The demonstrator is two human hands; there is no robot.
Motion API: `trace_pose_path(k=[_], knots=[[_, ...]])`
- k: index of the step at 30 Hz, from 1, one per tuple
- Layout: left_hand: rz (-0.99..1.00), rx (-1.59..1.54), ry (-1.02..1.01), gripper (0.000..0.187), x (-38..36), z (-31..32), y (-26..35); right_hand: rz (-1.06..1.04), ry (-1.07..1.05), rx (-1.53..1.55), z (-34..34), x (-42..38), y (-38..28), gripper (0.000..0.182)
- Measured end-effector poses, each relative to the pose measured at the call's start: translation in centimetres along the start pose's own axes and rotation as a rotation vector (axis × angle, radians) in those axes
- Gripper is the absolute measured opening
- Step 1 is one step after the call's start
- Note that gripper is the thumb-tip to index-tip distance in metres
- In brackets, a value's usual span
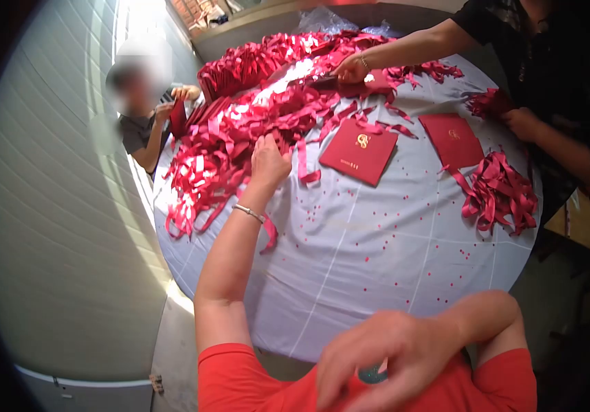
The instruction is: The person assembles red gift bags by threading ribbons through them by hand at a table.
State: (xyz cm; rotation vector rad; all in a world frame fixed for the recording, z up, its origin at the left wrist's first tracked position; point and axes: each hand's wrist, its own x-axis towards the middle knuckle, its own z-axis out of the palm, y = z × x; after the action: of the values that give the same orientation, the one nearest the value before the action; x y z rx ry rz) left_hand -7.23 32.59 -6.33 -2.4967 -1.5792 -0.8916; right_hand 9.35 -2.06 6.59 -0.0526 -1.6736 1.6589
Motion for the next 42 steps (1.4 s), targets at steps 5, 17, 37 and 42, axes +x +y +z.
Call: trace_pose_path(k=[5, 17, 37, 42], knots=[[-0.172, 0.239, -0.188, 0.085, 2.6, 2.1, -0.8, 0.260, 0.505, -0.528, -3.3, -2.2, 8.5, 0.009], [-0.295, 0.265, -0.464, 0.103, 4.6, 0.9, -0.9, 0.038, 0.361, -0.946, -6.6, -4.5, 16.1, 0.009], [-0.076, -0.110, -0.629, 0.079, 3.8, -1.1, -8.3, 0.087, 0.342, -0.942, -7.1, -4.3, 15.9, 0.009], [-0.126, 0.207, -0.618, 0.111, 2.6, -2.2, -3.7, 0.097, 0.341, -0.927, -7.0, -4.3, 15.8, 0.010]])
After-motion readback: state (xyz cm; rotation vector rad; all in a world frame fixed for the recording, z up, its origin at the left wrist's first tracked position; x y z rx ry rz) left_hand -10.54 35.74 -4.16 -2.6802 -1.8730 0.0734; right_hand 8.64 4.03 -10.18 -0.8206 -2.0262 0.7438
